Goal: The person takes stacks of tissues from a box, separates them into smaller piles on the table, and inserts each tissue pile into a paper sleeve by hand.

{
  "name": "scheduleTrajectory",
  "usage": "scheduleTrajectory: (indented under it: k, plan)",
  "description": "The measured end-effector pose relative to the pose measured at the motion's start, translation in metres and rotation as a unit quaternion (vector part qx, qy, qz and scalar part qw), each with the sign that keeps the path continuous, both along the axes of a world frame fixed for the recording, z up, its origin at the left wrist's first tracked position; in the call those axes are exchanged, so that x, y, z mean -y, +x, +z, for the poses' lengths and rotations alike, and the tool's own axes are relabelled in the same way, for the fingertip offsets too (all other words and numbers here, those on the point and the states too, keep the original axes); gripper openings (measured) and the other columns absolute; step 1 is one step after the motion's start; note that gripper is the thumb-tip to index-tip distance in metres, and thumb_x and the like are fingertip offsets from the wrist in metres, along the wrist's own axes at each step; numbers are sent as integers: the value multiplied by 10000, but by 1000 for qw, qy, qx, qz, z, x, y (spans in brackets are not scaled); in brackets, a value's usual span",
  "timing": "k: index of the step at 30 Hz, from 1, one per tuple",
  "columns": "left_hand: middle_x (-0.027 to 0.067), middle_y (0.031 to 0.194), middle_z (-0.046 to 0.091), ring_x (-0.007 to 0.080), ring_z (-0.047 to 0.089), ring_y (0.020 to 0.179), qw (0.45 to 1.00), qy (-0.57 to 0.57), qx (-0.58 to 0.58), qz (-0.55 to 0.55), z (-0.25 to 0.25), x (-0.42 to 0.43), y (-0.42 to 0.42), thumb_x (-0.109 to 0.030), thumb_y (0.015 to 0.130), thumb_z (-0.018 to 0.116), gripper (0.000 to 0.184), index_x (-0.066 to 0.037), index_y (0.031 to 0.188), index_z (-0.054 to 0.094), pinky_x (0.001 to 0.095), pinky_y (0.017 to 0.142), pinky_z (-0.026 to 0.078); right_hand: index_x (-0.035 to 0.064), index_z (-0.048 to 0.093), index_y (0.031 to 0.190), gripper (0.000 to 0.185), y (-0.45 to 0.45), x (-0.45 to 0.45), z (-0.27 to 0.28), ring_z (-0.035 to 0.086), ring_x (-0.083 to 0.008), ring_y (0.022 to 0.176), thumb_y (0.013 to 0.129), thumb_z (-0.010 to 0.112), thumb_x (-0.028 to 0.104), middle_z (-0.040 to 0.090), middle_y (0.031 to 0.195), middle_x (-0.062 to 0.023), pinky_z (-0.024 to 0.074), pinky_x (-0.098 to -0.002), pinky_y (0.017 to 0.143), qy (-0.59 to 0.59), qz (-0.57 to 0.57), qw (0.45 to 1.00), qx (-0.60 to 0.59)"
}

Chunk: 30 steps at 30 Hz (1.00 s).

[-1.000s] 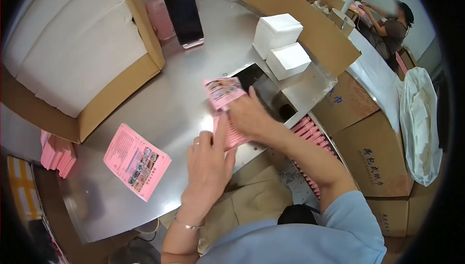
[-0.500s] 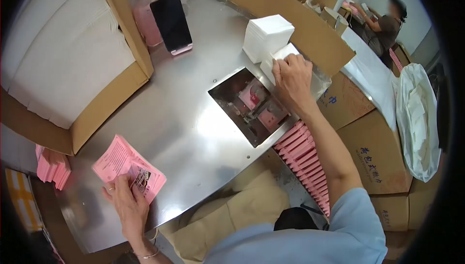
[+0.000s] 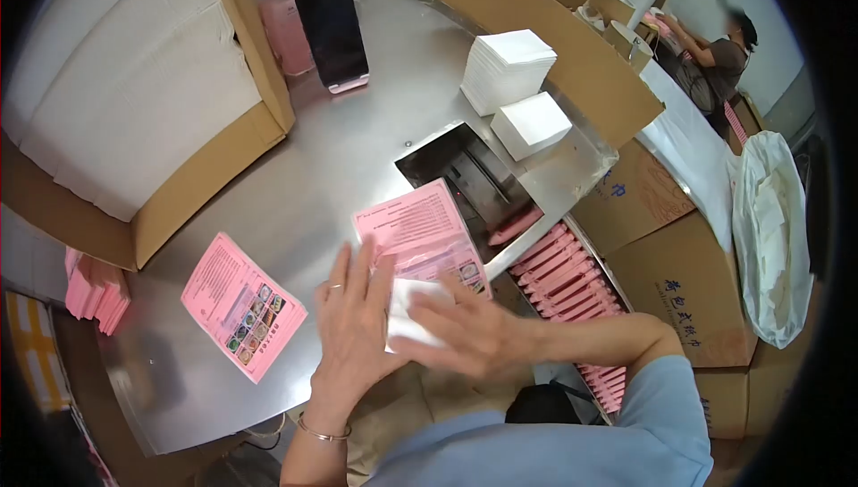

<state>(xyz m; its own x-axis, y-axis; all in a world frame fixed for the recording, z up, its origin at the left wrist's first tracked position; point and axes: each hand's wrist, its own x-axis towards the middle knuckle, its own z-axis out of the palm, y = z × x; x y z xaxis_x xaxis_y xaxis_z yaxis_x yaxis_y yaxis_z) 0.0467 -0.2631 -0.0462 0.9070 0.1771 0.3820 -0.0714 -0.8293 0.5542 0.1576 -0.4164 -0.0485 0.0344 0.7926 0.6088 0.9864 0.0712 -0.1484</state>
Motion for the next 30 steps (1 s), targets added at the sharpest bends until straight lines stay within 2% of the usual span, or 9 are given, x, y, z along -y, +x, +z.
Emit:
scheduleTrajectory:
  k: [2,4,10,12,16,22,26,28,30]
  plan:
    - [266,1495,415,453,407,1364,986,111,-75,96,5,2,-4,-285,645,807,848,7,1382,505,597,1019,349,80,701,1100,296,7,-9,4,662,-357,1030,816,634,130,633,1023,-186,233,-669,1138,24,64,995,67]
    - [262,1512,397,461,361,1396,991,89,-46,94,-1,15,8,-361,645,810,877,-36,1399,501,640,1037,296,78,684,1033,228,44,-36,14,664,-331,1003,820,639,147,630,982,-181,272,-662,1117,-275,-137,950,48]
    - [201,1566,343,470,288,1417,970,175,-79,148,-4,9,-1,-390,774,721,677,-131,1375,550,567,1056,262,28,632,1078,319,36,-13,21,651,-336,968,771,670,105,651,982,-150,440,-505,1016,-52,32,997,-53]
    - [199,1550,352,453,338,1351,969,166,-99,152,1,17,-5,-381,787,719,611,-158,1342,589,550,1035,269,5,604,1152,377,84,-3,26,611,-348,1092,812,699,135,622,1105,-180,448,-496,946,-22,-281,958,44]
    - [174,1270,509,370,436,1105,956,193,-45,217,7,20,9,-426,777,734,578,-135,1267,636,481,838,328,18,679,1012,249,162,18,12,548,-300,1003,869,680,222,608,955,-117,422,-474,829,-39,-452,881,130]
    - [172,1251,518,364,464,1032,963,199,-79,160,14,14,2,-409,787,730,492,-67,1126,629,483,835,355,40,698,869,145,179,24,1,562,-304,917,873,657,179,592,914,-112,457,-460,763,9,-404,915,-2]
    - [181,1173,519,374,476,1020,982,153,-59,98,-14,17,5,-398,754,768,571,-56,1186,620,483,845,378,21,647,1153,365,173,34,0,578,-333,1029,788,641,8,627,1066,-148,498,-424,776,66,-381,916,105]
    - [181,1137,517,373,475,1012,993,111,-19,39,-16,13,6,-396,736,786,616,-56,1219,610,478,842,383,-6,620,1219,483,138,22,3,564,-349,1183,740,619,-74,644,1155,-176,516,-428,901,62,-290,955,-17]
    - [180,1093,511,382,485,999,993,-28,-77,84,5,4,-3,-371,692,812,760,-82,1345,553,468,834,379,7,618,1228,410,25,5,3,604,-357,1168,821,609,50,599,1215,-192,492,-535,1002,-121,-21,992,-17]
